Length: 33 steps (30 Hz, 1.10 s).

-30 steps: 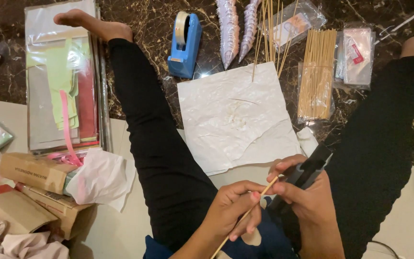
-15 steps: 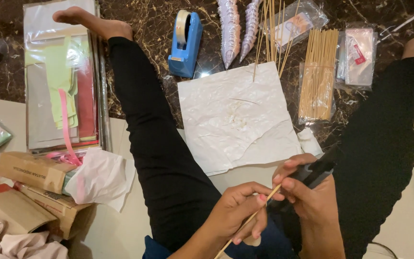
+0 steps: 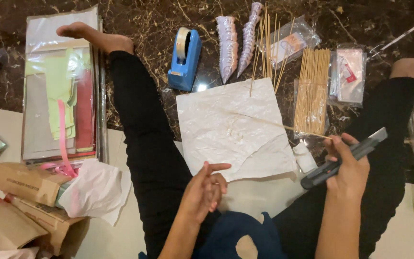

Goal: Preparing bamboo sticks by scraping them with a utility knife while sitting on the floor.

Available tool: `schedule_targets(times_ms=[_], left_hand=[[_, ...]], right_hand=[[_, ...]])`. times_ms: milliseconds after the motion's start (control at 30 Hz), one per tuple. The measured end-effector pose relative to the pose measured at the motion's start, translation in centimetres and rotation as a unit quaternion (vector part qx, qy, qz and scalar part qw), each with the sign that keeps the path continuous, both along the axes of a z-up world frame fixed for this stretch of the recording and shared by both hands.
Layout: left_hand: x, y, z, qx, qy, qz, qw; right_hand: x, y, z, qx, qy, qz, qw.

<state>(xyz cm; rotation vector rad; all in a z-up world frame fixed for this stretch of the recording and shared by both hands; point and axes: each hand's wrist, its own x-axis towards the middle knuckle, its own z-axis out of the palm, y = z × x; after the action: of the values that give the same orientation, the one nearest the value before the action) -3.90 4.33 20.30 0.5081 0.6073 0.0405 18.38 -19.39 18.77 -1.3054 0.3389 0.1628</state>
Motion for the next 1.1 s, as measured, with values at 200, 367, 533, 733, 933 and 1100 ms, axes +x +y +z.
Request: schedule_targets(times_ms=[200,367,533,733,933,1100], left_hand=[[0.0,4.4,-2.2,0.129,0.068,0.089,0.985],[2.1,3.3,-4.0,0.252,0.214,0.015,0.944],[2.1,-4.3,-13.8,0.666,0.181,-0.409,0.597],[3.5,-4.0,-11.7,0.531,0.234,-0.623,0.524],[2.5,-4.5,-14.6,0.527,0.238,-0.616,0.535],[2.8,-3.8,-13.6,0.490,0.241,-0.652,0.526]], right_hand=[[1.7,2.6,-8.2,0.054,0.107,-0.030,0.992],[4.8,4.8,-14.1,0.133,0.155,-0.036,0.978],[10.1,8.0,-16.2,0.101,0.101,-0.036,0.989],[12.9,11.5,-14.7,-0.057,0.055,0.052,0.995],[11.9,15.5,-13.3,-0.362,-0.091,0.137,0.918],[12.5,19.8,-13.8,-0.435,-0.103,0.209,0.870]])
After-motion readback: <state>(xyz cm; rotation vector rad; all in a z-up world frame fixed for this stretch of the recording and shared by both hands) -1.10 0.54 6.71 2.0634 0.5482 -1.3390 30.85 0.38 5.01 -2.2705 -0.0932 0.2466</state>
